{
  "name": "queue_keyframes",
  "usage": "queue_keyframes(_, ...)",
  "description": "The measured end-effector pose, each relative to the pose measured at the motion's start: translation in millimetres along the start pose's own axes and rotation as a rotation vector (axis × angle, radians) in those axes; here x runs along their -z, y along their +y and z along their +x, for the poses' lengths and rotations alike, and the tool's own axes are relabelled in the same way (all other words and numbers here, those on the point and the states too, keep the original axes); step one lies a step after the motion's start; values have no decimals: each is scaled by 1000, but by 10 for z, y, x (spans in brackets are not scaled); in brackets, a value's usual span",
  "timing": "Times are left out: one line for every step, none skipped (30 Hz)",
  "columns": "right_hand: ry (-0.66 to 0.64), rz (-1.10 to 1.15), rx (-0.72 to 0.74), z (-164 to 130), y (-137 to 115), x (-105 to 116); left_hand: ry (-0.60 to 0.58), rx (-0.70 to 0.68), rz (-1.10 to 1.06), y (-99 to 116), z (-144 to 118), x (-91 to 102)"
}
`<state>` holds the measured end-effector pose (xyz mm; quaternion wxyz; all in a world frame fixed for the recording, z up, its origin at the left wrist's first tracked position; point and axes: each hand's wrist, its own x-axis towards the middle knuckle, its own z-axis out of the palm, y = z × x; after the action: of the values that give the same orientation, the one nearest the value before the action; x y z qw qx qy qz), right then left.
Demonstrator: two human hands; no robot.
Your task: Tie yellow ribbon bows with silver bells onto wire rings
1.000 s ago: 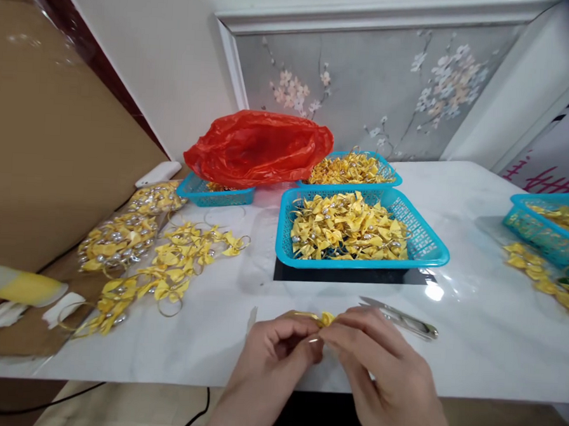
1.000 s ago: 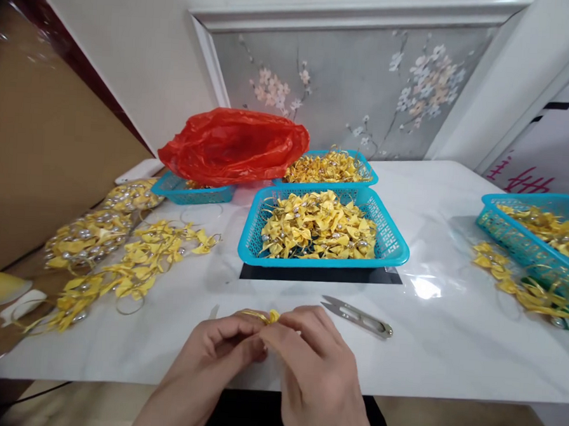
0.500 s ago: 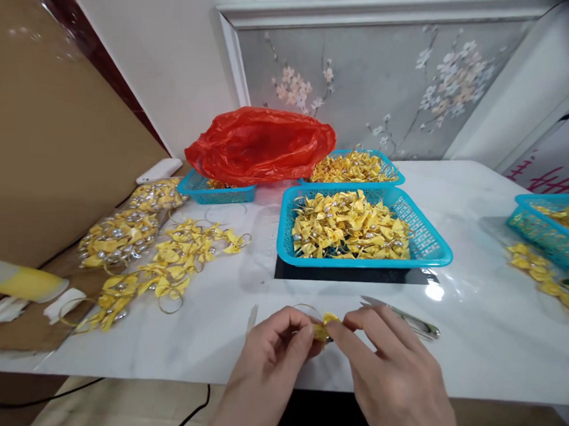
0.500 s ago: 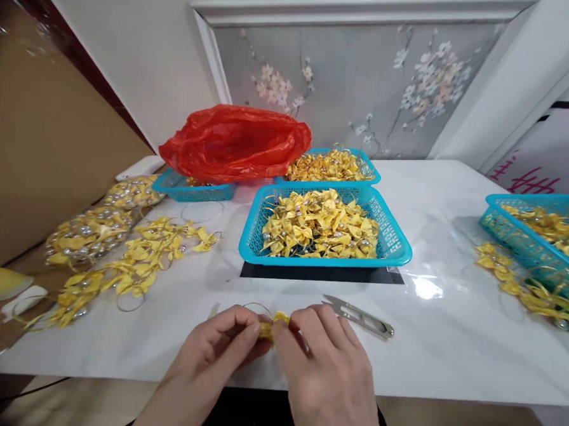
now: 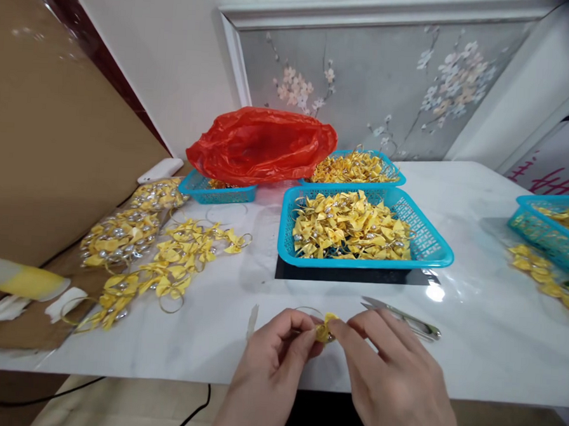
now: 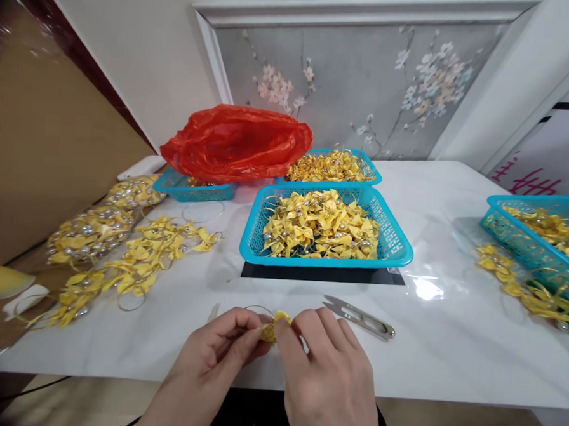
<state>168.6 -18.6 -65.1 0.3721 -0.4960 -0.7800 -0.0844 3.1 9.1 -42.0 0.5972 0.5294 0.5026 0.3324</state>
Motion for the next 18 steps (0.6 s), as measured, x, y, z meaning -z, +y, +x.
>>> queue_keyframes(-8, -11, 11, 1, 5, 5, 0, -1, 0, 3, -6, -5)
queue_keyframes(-20, -14, 19, 6, 9, 10, 1, -1, -8, 8, -11, -10)
queue_keyframes(-25, -10, 12, 15, 11, 15, 0, -1, -22, 14, -15, -17)
queue_keyframes(-25, -1, 2, 27, 11, 19, 4, 0, -41, 21, -16, -24)
queue_keyframes(-18, 14, -11, 39, 10, 21, 10, 2, -61, 28, -17, -30)
queue_keyframes(-11, 30, -24, 50, 9, 22, 16, 4, -78, 35, -15, -35)
queue_keyframes(-1, 42, -37, 58, 8, 22, 24, 7, -89, 40, -13, -38)
queue_keyframes(7, 50, -45, 62, 7, 22, 26, 9, -95, 44, -10, -39)
queue_keyframes(8, 53, -47, 62, 8, 20, 27, 12, -100, 44, -7, -39)
queue_keyframes(4, 57, -47, 58, 9, 19, 26, 12, -108, 42, -5, -38)
queue_keyframes(-3, 61, -49, 52, 11, 17, 23, 10, -116, 36, -4, -37)
queue_keyframes(-10, 68, -52, 44, 13, 16, 19, 5, -120, 28, -4, -36)
queue_keyframes(-17, 77, -51, 36, 14, 14, 15, -2, -116, 16, -5, -36)
queue_keyframes(-24, 87, -46, 28, 13, 13, 14, -13, -98, 2, -6, -37)
queue_keyframes(-27, 92, -41, 22, 11, 12, 15, -26, -70, -13, -7, -40)
queue_keyframes(-24, 91, -30, 18, 7, 11, 19, -45, -35, -29, -7, -43)
queue_keyframes(-17, 85, -15, 18, 0, 10, 24, -69, 4, -43, -7, -48)
queue_keyframes(-11, 76, -2, 19, -9, 10, 33, -98, 41, -55, -5, -54)
